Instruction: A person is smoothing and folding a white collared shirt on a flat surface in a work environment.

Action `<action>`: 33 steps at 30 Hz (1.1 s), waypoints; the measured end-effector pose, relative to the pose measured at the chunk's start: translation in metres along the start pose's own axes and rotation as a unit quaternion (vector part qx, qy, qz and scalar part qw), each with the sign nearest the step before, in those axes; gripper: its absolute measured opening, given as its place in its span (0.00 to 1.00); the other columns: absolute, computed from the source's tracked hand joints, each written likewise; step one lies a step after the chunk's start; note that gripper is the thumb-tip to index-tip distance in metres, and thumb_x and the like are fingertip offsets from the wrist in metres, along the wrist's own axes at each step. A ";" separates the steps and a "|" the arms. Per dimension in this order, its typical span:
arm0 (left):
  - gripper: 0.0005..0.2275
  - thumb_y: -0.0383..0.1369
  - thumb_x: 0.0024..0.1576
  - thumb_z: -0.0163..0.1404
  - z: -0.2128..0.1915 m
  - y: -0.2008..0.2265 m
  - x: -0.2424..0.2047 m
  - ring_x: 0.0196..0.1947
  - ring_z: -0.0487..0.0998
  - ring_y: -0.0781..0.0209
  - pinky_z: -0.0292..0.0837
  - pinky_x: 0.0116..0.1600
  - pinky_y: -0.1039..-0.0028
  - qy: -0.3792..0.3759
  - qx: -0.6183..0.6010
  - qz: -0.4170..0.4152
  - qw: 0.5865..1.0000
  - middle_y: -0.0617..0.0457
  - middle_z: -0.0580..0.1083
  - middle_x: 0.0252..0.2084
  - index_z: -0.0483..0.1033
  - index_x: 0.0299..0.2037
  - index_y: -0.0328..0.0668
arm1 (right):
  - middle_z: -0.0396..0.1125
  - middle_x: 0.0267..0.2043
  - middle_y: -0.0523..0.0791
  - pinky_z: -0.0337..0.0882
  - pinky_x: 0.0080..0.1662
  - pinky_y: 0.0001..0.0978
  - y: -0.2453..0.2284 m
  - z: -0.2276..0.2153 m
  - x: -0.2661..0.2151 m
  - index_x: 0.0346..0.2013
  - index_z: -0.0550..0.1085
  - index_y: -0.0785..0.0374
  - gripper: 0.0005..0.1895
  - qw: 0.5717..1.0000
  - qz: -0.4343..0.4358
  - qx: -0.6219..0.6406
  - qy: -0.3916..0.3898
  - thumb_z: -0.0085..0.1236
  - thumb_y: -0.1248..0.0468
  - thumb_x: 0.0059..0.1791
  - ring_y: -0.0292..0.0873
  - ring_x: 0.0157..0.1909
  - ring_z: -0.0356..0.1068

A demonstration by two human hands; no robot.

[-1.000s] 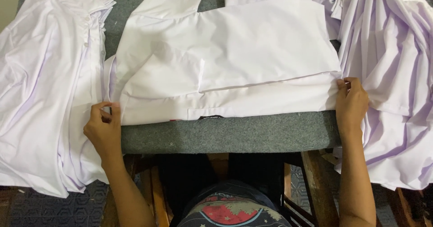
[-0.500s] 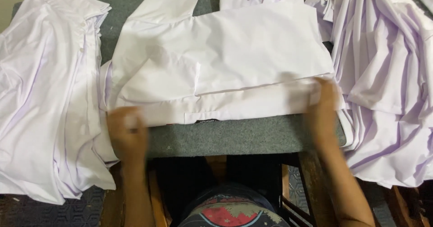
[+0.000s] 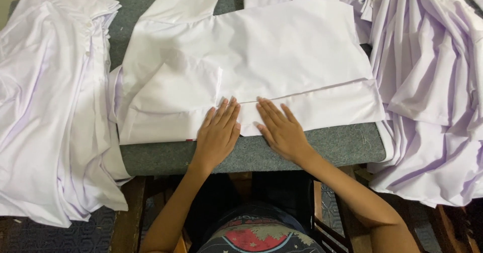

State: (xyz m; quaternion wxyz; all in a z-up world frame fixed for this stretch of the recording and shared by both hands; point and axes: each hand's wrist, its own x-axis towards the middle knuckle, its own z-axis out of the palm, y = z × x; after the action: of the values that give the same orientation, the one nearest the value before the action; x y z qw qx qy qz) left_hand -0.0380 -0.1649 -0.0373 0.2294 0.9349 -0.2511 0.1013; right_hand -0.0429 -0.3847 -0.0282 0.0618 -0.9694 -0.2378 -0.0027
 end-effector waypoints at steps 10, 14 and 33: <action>0.22 0.39 0.70 0.30 0.002 -0.002 -0.002 0.76 0.52 0.52 0.38 0.75 0.56 -0.047 0.005 -0.020 0.999 0.46 0.54 0.77 0.58 0.73 0.40 | 0.39 0.82 0.42 0.39 0.74 0.49 0.087 -0.022 -0.037 0.79 0.47 0.50 0.32 0.991 0.120 -0.027 -0.055 0.16 0.47 0.61 0.44 0.81 0.37; 0.23 0.41 0.70 0.29 0.005 -0.006 -0.003 0.76 0.51 0.53 0.36 0.76 0.57 -0.061 0.015 -0.025 0.998 0.48 0.53 0.77 0.56 0.74 0.43 | 0.34 0.83 0.37 0.33 0.75 0.51 0.130 -0.038 -0.053 0.79 0.44 0.46 0.32 0.983 0.162 -0.067 -0.053 0.12 0.44 0.61 0.42 0.81 0.32; 0.24 0.42 0.66 0.32 0.037 0.086 0.038 0.76 0.48 0.40 0.35 0.74 0.41 -0.092 -0.115 0.060 0.987 0.41 0.55 0.75 0.61 0.70 0.40 | 0.65 0.69 0.54 0.65 0.65 0.56 0.219 0.021 -0.121 0.69 0.68 0.63 0.30 0.974 0.051 -0.093 0.201 0.52 0.72 0.50 0.60 0.62 0.68</action>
State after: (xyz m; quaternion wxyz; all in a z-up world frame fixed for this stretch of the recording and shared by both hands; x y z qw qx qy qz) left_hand -0.0471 -0.2643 -0.0254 0.3045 0.8911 -0.3366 -0.0009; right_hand -0.0503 -0.6302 -0.0796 0.0179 -0.9614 -0.1692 -0.2162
